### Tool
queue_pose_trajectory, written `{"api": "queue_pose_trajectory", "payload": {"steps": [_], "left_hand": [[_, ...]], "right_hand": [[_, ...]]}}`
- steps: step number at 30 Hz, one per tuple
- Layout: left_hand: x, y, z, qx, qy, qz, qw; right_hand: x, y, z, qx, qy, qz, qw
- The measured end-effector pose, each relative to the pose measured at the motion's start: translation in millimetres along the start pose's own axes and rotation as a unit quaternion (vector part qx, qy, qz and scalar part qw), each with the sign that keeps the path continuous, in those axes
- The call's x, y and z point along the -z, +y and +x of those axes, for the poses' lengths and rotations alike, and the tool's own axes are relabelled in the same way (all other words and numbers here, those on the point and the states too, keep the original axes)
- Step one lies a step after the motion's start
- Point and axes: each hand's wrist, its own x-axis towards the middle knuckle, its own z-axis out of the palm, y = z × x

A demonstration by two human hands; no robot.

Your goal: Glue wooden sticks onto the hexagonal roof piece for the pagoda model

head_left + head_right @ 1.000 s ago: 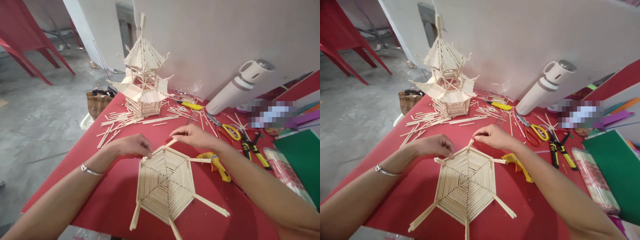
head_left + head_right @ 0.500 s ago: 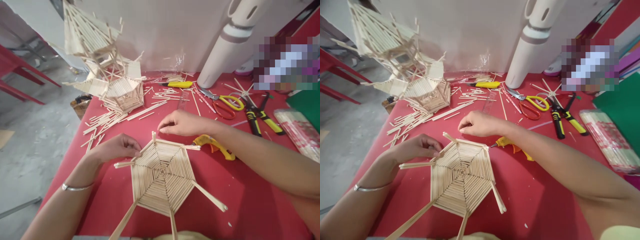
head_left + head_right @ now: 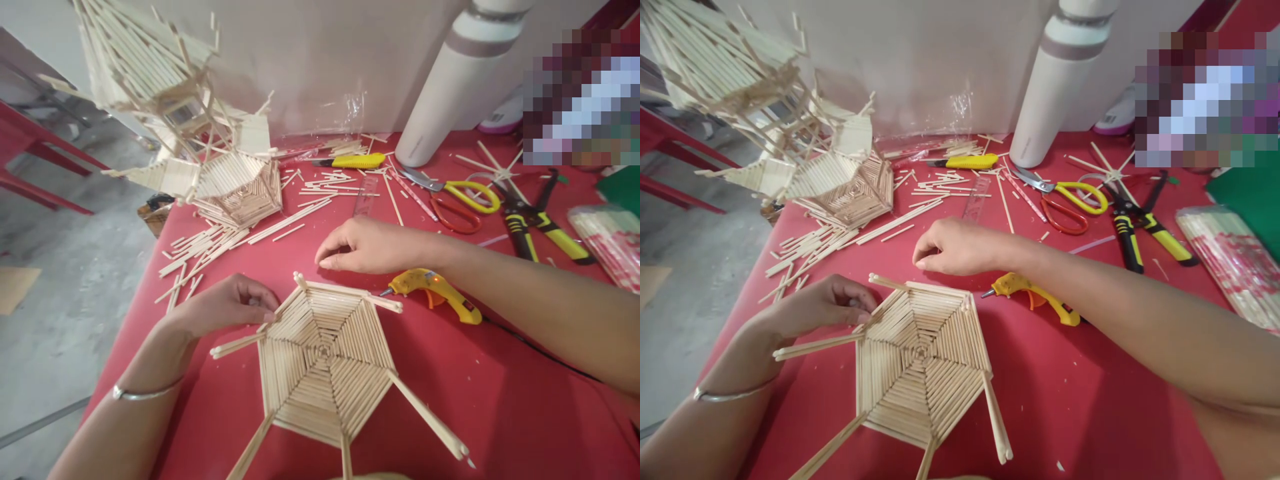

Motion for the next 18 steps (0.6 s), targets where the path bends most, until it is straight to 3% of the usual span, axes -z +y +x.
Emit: {"api": "queue_pose_trajectory", "payload": {"steps": [9,18], "left_hand": [[-0.6,-6.6,-2.9,-0.032,0.014,0.009,0.999],[-16.0,0.3,-4.0,-0.062,0.093,-0.038,0.993]], "right_hand": [[-4.0,-13.6,-0.2,0.007,0.017,-0.004,1.000],[-0.1,-42.7,-18.6,-0.061,0.076,-0.011,0.995]]}}
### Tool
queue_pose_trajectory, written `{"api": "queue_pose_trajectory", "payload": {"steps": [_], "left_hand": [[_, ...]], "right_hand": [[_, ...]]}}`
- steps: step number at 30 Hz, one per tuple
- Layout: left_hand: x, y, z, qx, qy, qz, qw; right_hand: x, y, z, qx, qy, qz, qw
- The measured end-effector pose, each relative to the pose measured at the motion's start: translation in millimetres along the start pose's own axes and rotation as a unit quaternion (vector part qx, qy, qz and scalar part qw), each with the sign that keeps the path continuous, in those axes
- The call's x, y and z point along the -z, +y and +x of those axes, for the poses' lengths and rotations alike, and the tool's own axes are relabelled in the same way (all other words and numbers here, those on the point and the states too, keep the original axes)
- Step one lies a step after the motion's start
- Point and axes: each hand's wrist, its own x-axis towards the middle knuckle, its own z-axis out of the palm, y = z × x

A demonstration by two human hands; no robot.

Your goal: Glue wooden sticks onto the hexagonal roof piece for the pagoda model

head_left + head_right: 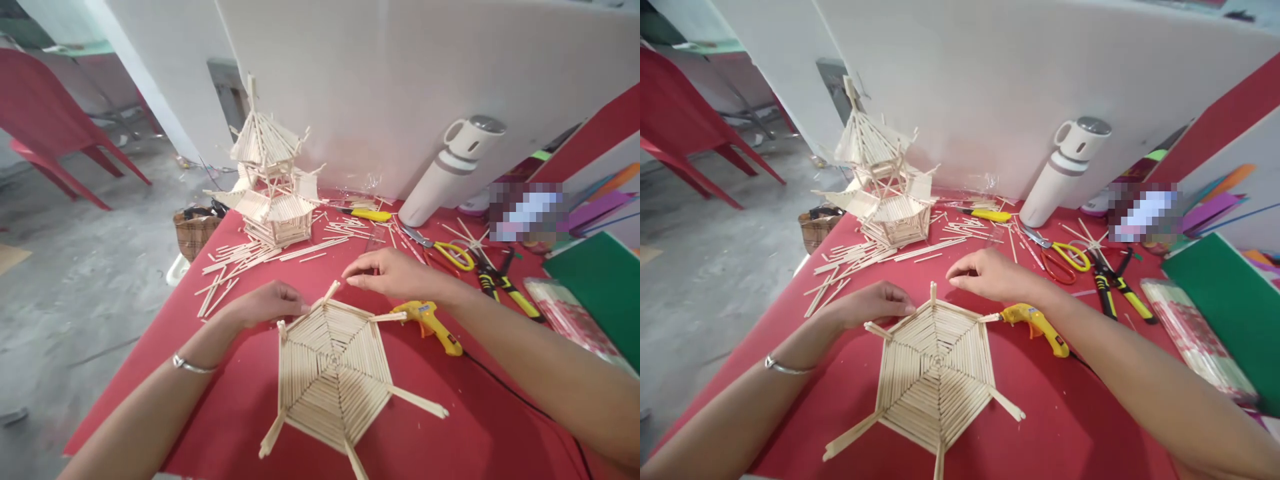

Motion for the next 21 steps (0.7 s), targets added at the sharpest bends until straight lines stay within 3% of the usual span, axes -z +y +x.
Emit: {"api": "queue_pose_trajectory", "payload": {"steps": [12,21], "left_hand": [[-7.4,-16.1,9.8,-0.020,0.055,-0.016,0.998],[-13.7,-12.3,6.5,-0.009,0.091,-0.023,0.996]], "right_hand": [[0.9,-14.3,-19.1,-0.015,0.034,-0.021,0.999],[-8.9,-31.6,-19.5,-0.038,0.038,-0.023,0.998]]}}
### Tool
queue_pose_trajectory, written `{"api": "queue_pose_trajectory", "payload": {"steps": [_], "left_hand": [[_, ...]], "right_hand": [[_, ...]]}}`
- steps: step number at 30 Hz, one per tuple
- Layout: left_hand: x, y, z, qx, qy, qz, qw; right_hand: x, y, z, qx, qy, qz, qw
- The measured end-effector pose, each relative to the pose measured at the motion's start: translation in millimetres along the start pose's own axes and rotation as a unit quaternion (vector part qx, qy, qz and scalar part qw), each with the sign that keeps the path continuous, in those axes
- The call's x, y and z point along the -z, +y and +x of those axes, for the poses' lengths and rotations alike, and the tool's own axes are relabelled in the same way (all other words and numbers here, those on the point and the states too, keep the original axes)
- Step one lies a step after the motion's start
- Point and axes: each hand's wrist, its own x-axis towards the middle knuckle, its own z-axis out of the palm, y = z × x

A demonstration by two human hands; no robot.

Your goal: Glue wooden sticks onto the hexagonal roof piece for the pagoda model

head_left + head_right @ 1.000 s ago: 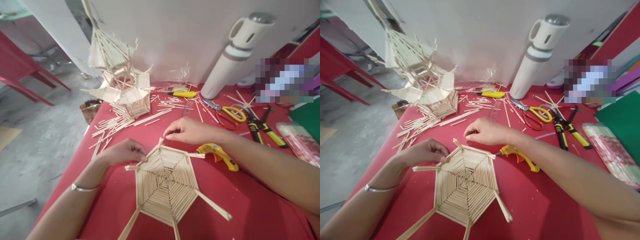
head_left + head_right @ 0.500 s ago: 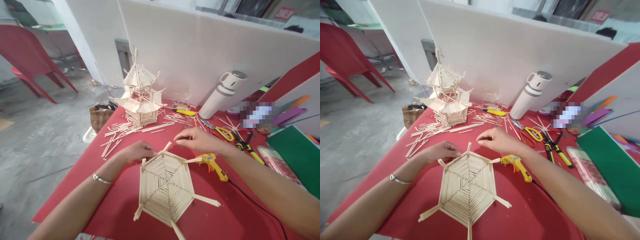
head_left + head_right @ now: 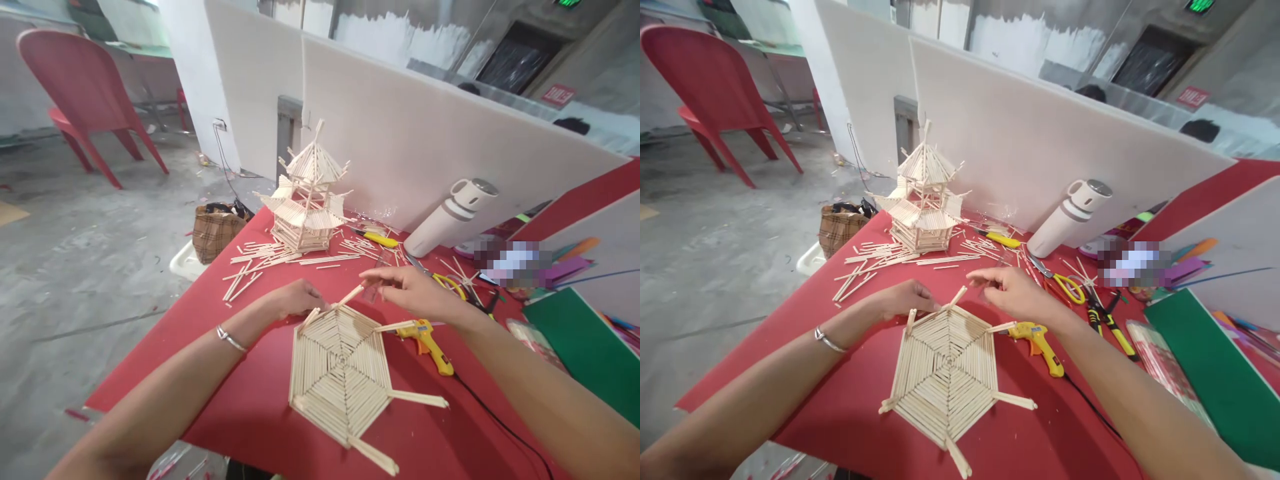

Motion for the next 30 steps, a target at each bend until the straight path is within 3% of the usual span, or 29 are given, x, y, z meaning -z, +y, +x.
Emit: {"api": "queue_pose_trajectory", "payload": {"steps": [3,9,30], "left_hand": [[-2.3,3.3,-3.1,0.020,0.026,0.010,0.999],[-4.9,2.4,-3.4,0.023,0.026,-0.002,0.999],[-4.6,-0.6,-0.9,0.001,0.028,0.008,1.000]], "right_hand": [[-2.7,-6.4,1.5,0.010,0.000,-0.039,0.999],[-7.9,-18.2,1.2,0.012,-0.013,-0.091,0.996],[-9.8,-18.2,-1.2,0.011,-0.020,-0.077,0.997]]}}
